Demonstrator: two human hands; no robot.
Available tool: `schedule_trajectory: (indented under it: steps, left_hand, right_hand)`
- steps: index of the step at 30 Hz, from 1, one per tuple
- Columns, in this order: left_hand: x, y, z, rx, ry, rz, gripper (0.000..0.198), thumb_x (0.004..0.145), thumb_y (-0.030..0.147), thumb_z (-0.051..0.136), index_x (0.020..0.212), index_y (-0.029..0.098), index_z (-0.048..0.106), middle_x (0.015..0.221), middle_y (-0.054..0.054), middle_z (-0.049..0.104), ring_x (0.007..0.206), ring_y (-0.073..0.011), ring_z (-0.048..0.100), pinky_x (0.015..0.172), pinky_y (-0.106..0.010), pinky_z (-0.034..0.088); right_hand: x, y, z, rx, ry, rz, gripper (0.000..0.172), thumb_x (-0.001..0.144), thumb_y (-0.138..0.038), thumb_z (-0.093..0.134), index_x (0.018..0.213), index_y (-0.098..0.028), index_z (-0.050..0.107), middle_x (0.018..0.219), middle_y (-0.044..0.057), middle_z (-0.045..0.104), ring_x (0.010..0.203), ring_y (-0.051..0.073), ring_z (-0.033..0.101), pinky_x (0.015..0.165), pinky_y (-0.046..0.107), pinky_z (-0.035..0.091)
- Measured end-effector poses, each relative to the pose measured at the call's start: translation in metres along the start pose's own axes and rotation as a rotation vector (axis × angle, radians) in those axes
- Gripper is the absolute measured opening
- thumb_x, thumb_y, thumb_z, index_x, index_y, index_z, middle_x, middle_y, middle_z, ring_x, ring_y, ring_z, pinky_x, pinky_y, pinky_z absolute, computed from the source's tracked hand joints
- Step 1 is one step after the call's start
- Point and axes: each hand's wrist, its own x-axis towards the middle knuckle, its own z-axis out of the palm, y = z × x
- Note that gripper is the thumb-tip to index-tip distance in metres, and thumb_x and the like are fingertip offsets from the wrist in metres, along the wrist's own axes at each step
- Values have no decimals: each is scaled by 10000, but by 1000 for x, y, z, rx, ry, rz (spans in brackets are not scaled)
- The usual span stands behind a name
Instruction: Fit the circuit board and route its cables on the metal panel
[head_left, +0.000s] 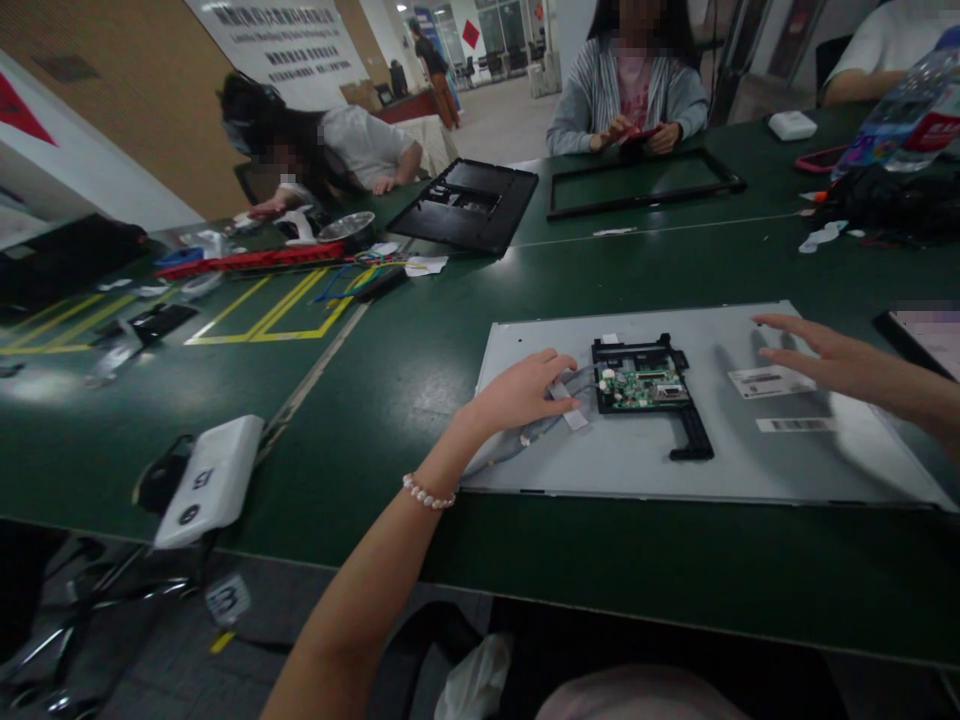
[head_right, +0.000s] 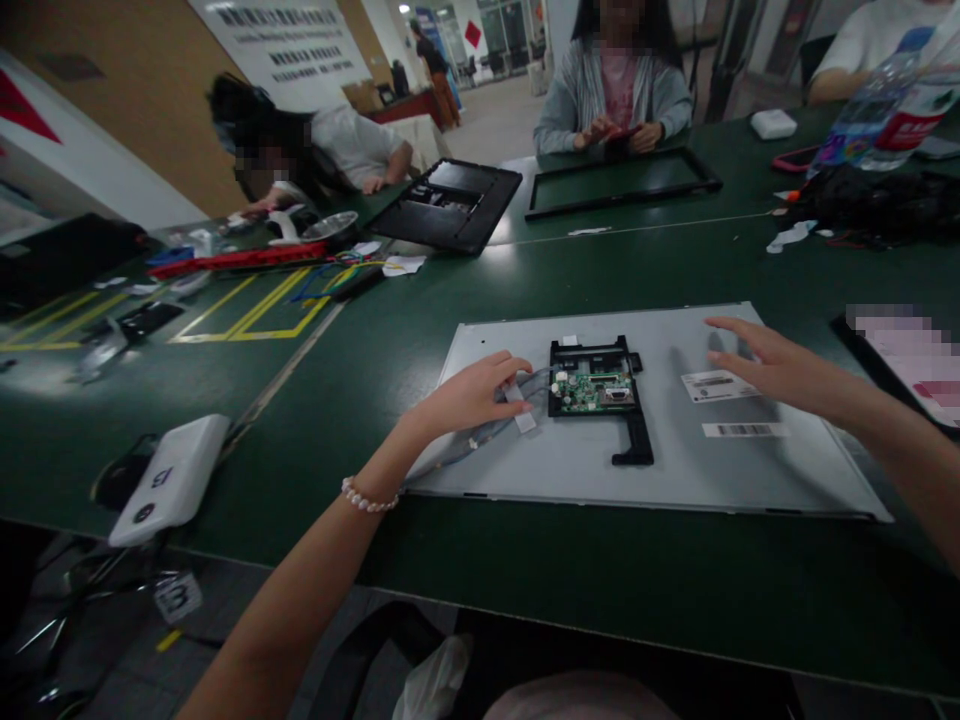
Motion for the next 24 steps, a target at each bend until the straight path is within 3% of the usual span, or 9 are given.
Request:
schedule_trajectory:
  steps: [3,7,12,16,21,24]
  left_hand:
    - [0,1,-2,2,-3,-4,400,884,456,545,1185,192,555,996,-72,560,889,-209,551,767,-321,426]
    - [1,1,-2,-34,63,-17,405,894,462,545,1193,189,567,980,-70,596,859,-199,572,771,-330,443]
    - [3,-9,-3,-168,358,-165,377,934,385,490,1259,196,520,1063,-77,646,955,-192,606,830,-334,479]
    - [1,-40,-4,-295,552,-340,397,898,357,512,1265,208,490,1241,-101,597,1133,-220,575,875,-342,493]
    - [-11,-75,-13,-534,501,-658,525,861,433,553,1319,198,453,1345,-138,548,1258,-264,512,1036,-415,404]
    - [-18,-82,-21,-664,440,-713,527,833,470,587,1279,208,487,1321,-130,575,1272,-276,501,1051,-440,392]
  right_hand:
    - [0,10,-9,74,-131,99,607,858,-576,534,1434,-413,438,1525,105,410,1340,384,431,1040,566,403]
    - [3,16,-13,184,-144,157,583,851,-581,546,1412,-465,436,1553,54,371,1385,365,370,1092,584,330]
    - [1,2,-16,406,-103,184,470,857,-474,576,1325,-441,536,1497,47,461,1376,282,405,1107,450,348]
    - [-1,-10,-24,524,-59,220,355,844,-385,587,1196,-403,631,1456,67,510,1347,268,445,1114,426,328]
    - [-4,-10,-30,653,-83,244,273,823,-341,569,1065,-397,685,1392,54,576,1291,304,507,1137,544,252]
    - [-4,-9,-33,716,-92,236,246,796,-315,584,998,-367,714,1363,80,598,1265,308,535,1130,524,288]
